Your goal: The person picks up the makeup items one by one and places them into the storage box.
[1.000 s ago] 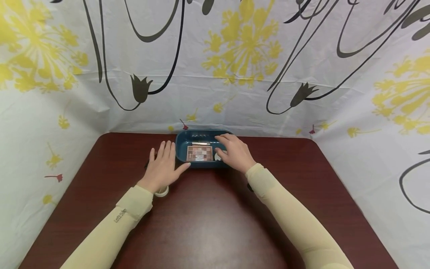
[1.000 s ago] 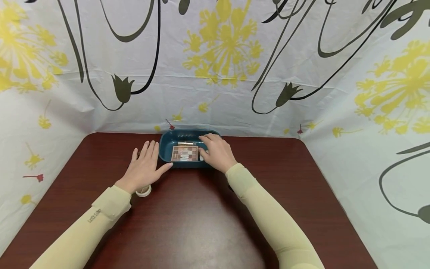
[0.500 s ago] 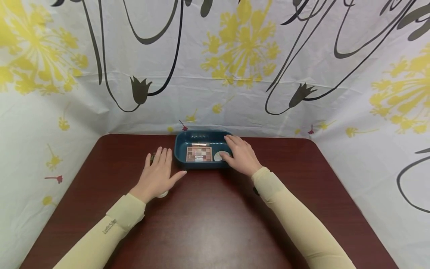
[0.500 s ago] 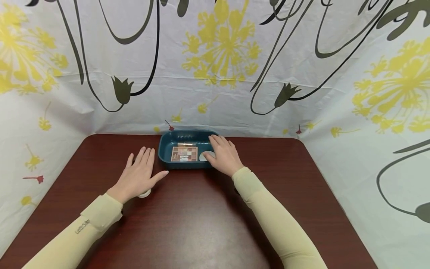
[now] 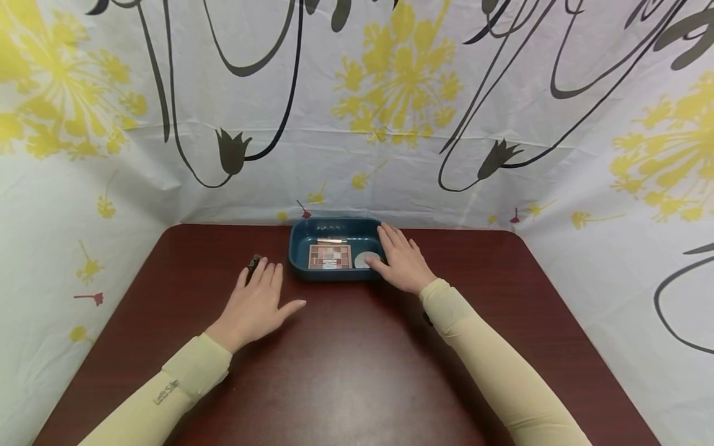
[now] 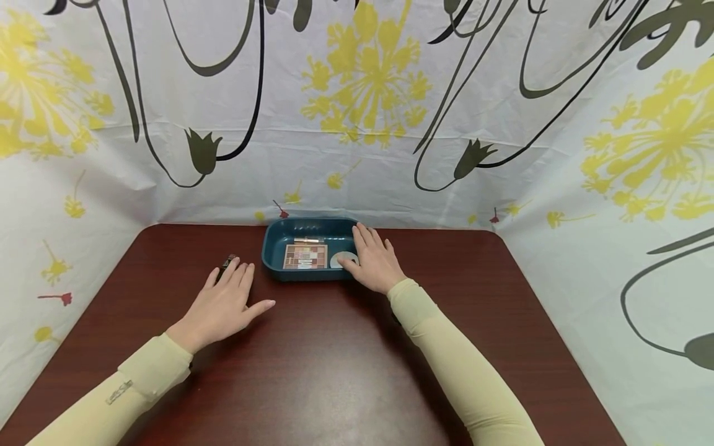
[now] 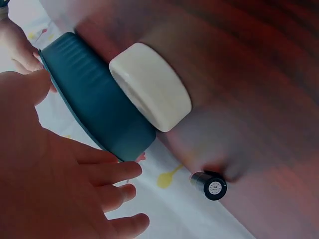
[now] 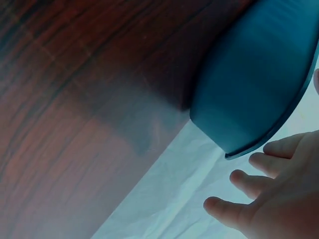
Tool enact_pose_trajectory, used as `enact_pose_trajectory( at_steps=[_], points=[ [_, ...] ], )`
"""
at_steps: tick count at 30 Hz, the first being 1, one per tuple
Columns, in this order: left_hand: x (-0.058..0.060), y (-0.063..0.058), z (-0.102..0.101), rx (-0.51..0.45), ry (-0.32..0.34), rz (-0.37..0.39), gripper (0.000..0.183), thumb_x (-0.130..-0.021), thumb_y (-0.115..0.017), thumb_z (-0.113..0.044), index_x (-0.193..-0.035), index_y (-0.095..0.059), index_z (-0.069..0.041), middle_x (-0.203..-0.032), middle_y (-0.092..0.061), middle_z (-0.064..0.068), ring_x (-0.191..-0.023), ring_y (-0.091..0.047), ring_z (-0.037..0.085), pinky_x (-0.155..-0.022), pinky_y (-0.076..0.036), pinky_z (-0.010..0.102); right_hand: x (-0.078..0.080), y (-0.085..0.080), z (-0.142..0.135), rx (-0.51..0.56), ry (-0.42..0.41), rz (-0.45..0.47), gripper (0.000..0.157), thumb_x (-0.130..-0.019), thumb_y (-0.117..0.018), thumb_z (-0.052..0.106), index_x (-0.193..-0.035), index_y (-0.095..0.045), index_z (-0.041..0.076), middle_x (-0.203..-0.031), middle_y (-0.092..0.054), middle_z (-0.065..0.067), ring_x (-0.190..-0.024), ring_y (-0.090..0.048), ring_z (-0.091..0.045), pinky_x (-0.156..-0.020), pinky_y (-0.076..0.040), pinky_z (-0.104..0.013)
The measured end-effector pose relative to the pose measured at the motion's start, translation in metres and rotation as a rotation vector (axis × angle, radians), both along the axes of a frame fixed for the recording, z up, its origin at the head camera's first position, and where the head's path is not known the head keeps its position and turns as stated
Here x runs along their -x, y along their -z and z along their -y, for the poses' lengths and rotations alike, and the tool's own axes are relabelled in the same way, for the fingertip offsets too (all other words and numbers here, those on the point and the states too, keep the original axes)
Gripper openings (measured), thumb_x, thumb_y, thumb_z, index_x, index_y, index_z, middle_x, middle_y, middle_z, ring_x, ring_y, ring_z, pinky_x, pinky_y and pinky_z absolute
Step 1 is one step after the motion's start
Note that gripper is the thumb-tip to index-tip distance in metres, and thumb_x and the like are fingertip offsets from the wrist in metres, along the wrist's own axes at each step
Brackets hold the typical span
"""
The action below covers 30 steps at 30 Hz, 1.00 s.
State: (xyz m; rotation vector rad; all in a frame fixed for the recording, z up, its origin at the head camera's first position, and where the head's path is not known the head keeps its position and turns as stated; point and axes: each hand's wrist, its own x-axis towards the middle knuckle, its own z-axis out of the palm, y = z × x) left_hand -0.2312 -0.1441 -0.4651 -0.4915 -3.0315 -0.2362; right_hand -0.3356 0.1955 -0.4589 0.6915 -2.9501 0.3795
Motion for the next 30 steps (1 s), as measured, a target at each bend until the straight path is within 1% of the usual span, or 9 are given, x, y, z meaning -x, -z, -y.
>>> enact_pose_trajectory(
  at_steps=[4,8,11,17,21,26,30],
  points=[
    [-0.007,0.002,0.003,0.006,0.012,-0.008,0.096,-0.094,-0.048,-0.071,-0.148,-0.043,0.008,-0.150,-0.043,0.027,-0.144,-0.030,0.044,-0.112,-0.025,0.064,0.000,0.004,-0.002,-0.017,0.025,0.047,0.091,-0.099,-0.037,0.070,-0.163,-0.013,0.010,-0.168,-0.009,-0.009,-0.153,-0.013,-0.033,-0.116,-0.016,-0.063],
    [-0.012,0.003,0.005,-0.002,0.023,-0.018,0.094,-0.094,-0.050,-0.070,-0.145,-0.046,0.009,-0.145,-0.048,0.028,-0.140,-0.037,0.045,-0.108,-0.033,0.064,0.000,0.008,-0.004,-0.014,0.034,0.071,0.094,-0.098,-0.034,0.073,-0.163,-0.011,0.009,-0.169,-0.007,-0.009,-0.153,-0.011,-0.033,-0.117,-0.014,-0.063],
    [-0.015,0.006,0.007,0.009,0.035,-0.029,0.092,-0.094,-0.051,-0.069,-0.143,-0.048,0.008,-0.142,-0.050,0.027,-0.138,-0.039,0.045,-0.105,-0.036,0.064,0.001,0.010,-0.006,-0.010,0.033,0.075,0.095,-0.097,-0.031,0.075,-0.162,-0.011,0.008,-0.169,-0.006,-0.009,-0.153,-0.011,-0.032,-0.117,-0.014,-0.063],
    [-0.019,0.009,0.009,0.058,0.077,-0.091,0.084,-0.092,-0.056,-0.068,-0.133,-0.060,0.005,-0.133,-0.057,0.022,-0.129,-0.047,0.042,-0.097,-0.042,0.063,0.000,0.011,-0.008,-0.011,0.033,0.082,0.098,-0.096,-0.029,0.077,-0.163,-0.010,0.009,-0.169,-0.005,-0.009,-0.153,-0.010,-0.031,-0.116,-0.014,-0.064],
    [-0.021,0.011,0.010,0.083,0.087,-0.103,0.080,-0.090,-0.061,-0.065,-0.131,-0.061,0.004,-0.130,-0.058,0.020,-0.121,-0.052,0.039,-0.092,-0.045,0.060,-0.002,0.012,-0.010,-0.012,0.037,0.087,0.098,-0.095,-0.029,0.077,-0.163,-0.009,0.009,-0.169,-0.004,-0.008,-0.153,-0.009,-0.031,-0.116,-0.013,-0.064],
    [-0.026,0.011,0.012,0.092,0.096,-0.102,0.069,-0.089,-0.069,-0.052,-0.130,-0.061,0.003,-0.124,-0.059,0.020,-0.113,-0.055,0.037,-0.086,-0.048,0.056,-0.004,0.012,-0.011,-0.002,0.043,0.087,0.097,-0.096,-0.030,0.076,-0.162,-0.010,0.008,-0.169,-0.004,-0.009,-0.153,-0.009,-0.032,-0.116,-0.013,-0.065],
    [-0.030,0.009,0.015,0.091,0.118,-0.096,0.063,-0.089,-0.073,-0.041,-0.130,-0.060,0.005,-0.121,-0.059,0.021,-0.108,-0.056,0.037,-0.082,-0.050,0.055,-0.005,0.012,-0.012,0.002,0.046,0.086,0.095,-0.097,-0.032,0.074,-0.162,-0.011,0.008,-0.169,-0.004,-0.009,-0.153,-0.009,-0.032,-0.116,-0.013,-0.065]
  ],
)
